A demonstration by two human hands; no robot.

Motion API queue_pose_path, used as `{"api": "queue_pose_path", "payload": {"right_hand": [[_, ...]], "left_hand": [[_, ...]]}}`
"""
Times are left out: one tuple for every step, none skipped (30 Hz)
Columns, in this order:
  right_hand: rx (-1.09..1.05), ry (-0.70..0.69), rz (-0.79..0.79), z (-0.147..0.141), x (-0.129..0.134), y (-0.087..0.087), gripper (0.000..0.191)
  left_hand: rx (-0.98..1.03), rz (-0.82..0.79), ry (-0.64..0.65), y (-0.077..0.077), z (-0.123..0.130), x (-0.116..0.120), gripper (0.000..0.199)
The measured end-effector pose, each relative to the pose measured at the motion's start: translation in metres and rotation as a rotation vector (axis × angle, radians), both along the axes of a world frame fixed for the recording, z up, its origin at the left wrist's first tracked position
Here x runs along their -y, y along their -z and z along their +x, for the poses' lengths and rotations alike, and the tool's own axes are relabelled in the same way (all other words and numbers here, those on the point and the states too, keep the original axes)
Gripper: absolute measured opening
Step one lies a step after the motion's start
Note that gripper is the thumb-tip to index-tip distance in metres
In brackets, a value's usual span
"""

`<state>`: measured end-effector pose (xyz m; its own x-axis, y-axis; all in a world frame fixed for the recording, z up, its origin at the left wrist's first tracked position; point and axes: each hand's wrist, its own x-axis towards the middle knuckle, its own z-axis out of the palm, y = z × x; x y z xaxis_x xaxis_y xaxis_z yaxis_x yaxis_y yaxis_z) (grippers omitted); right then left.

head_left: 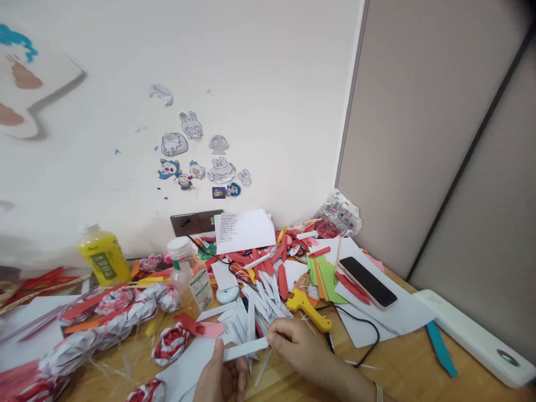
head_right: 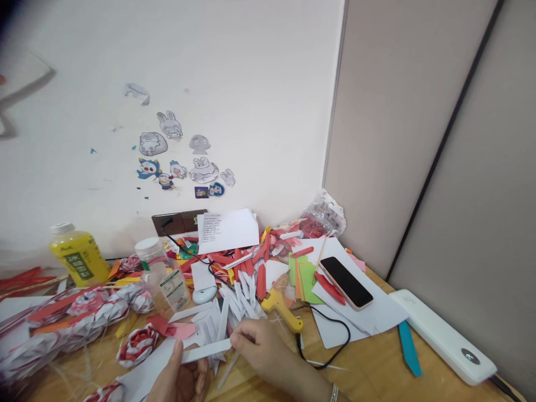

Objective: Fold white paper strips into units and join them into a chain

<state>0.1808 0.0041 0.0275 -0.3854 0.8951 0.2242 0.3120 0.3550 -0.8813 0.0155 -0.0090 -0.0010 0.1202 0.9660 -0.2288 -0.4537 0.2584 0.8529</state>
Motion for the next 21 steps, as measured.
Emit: {"api": "queue_pose_path", "payload": {"right_hand": [[-0.002,-0.007,0.006,0.0002,0.0003,-0.0005,0.029],[-0.006,-0.016,0.013,0.0004,0.0007,-0.0010,0.031],[-0.010,-0.025,0.016,0.0006,0.0010,-0.0014,0.033],[-0.013,-0.032,0.011,0.0008,0.0013,-0.0017,0.034],[-0.016,-0.039,0.001,0.0010,0.0015,-0.0019,0.036],[-0.018,-0.045,-0.013,0.0011,0.0018,-0.0021,0.038],[-0.021,-0.048,-0.026,0.0012,0.0020,-0.0022,0.039],[-0.025,-0.051,-0.033,0.0012,0.0021,-0.0022,0.040],[-0.029,-0.053,-0.034,0.0011,0.0022,-0.0023,0.041],[-0.030,-0.054,-0.027,0.0010,0.0023,-0.0023,0.042],[-0.028,-0.054,-0.015,0.0010,0.0023,-0.0024,0.042],[-0.023,-0.055,-0.001,0.0009,0.0023,-0.0025,0.042],[-0.017,-0.057,0.010,0.0010,0.0022,-0.0026,0.041],[-0.011,-0.059,0.019,0.0011,0.0022,-0.0026,0.041],[-0.003,-0.058,0.027,0.0013,0.0021,-0.0026,0.040],[0.008,-0.057,0.034,0.0015,0.0019,-0.0025,0.039],[0.019,-0.053,0.042,0.0017,0.0018,-0.0024,0.039],[0.031,-0.049,0.053,0.0020,0.0016,-0.0023,0.038],[0.042,-0.045,0.064,0.0022,0.0015,-0.0023,0.038],[0.051,-0.041,0.074,0.0023,0.0014,-0.0025,0.037],[0.059,-0.035,0.081,0.0024,0.0014,-0.0029,0.036]], "left_hand": [[0.000,0.004,0.005,-0.0007,0.0003,0.0007,0.056],[-0.003,0.002,0.013,-0.0015,0.0006,0.0014,0.055],[-0.006,0.000,0.013,-0.0021,0.0009,0.0020,0.055],[-0.010,0.000,0.007,-0.0024,0.0012,0.0025,0.054],[-0.015,0.001,0.003,-0.0024,0.0014,0.0027,0.054],[-0.020,0.005,0.003,-0.0020,0.0014,0.0026,0.053],[-0.024,0.011,0.002,-0.0012,0.0012,0.0022,0.052],[-0.027,0.016,0.003,-0.0001,0.0009,0.0016,0.052],[-0.030,0.017,0.009,0.0011,0.0004,0.0008,0.052],[-0.031,0.015,0.018,0.0025,-0.0001,-0.0001,0.053],[-0.032,0.012,0.027,0.0037,-0.0005,-0.0010,0.055],[-0.032,0.009,0.033,0.0048,-0.0009,-0.0018,0.056],[-0.035,0.008,0.035,0.0056,-0.0011,-0.0022,0.058],[-0.038,0.011,0.032,0.0059,-0.0011,-0.0023,0.058],[-0.041,0.015,0.027,0.0059,-0.0009,-0.0020,0.057],[-0.045,0.019,0.019,0.0053,-0.0006,-0.0015,0.056],[-0.050,0.018,0.015,0.0045,-0.0002,-0.0009,0.056],[-0.058,0.015,0.016,0.0032,0.0003,-0.0001,0.056],[-0.065,0.014,0.011,0.0017,0.0007,0.0007,0.056],[-0.077,0.012,0.003,0.0000,0.0011,0.0016,0.055],[-0.093,0.014,-0.007,-0.0019,0.0015,0.0025,0.054]]}}
